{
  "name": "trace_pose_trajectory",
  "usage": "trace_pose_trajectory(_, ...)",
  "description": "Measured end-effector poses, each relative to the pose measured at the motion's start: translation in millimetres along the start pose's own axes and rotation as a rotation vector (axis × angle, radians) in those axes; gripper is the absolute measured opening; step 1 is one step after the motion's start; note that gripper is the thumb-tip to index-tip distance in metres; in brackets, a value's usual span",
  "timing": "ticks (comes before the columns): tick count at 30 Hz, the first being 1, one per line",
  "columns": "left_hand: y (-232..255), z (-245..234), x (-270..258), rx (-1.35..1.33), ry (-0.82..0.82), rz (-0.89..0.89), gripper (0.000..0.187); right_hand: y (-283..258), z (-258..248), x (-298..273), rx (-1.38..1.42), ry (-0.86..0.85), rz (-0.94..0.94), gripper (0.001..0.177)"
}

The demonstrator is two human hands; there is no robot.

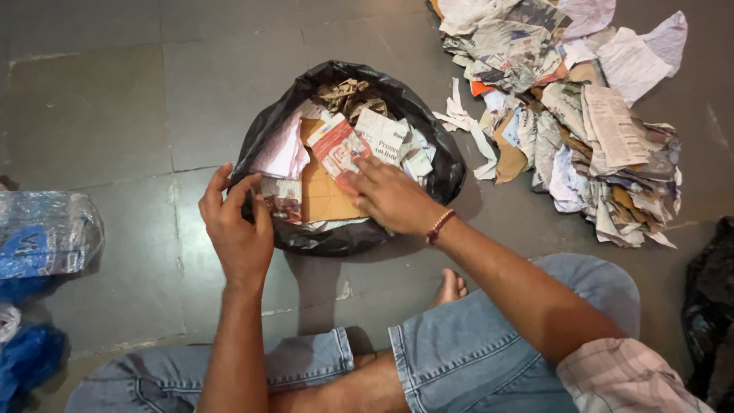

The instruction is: The person sits on the floor and sorts through a pile of mixed paper, including newspapers and cardboard, placing selected pieces into a black plastic bag. The person repeatedly picks up paper, briefly handles it, and puts it into the bag.

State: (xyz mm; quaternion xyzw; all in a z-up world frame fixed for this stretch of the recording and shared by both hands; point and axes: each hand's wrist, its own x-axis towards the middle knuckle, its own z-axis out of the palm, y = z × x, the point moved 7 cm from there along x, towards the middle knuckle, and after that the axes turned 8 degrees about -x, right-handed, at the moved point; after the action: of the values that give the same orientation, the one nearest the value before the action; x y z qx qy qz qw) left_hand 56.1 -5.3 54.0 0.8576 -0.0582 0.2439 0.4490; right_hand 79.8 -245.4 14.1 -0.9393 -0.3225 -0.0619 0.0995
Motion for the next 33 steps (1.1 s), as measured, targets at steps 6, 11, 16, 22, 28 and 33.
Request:
trace_pose_trajectory(6,-1,3,1,-0.011,-0.020,-0.010,0.029,6,18,-5,-0.030,-0.148,0.034,0.066)
trace_pose_trajectory(11,6,5,-2,0.028,-0.027,0.064,0.031,7,22,-5,-0.058,-0.248,0.077,0.065)
trace_pose_trajectory(16,6,8,-3,0.042,-0.041,0.049,0.032,10,9,-3,-0.007,-0.155,0.045,0.058)
trace_pose_trajectory(22,4,6,-1,0.036,-0.042,0.044,0.030,42,-54,-5,0.104,0.140,0.027,0.043)
trace_pose_trajectory(28,2,7,-2,0.034,-0.052,0.034,0.030,151,-131,-62,-0.016,0.326,0.333,0.041)
trace_pose_trajectory(33,1,10,-3,0.018,-0.054,0.042,0.031,260,-133,-170,-0.109,0.319,0.735,0.056)
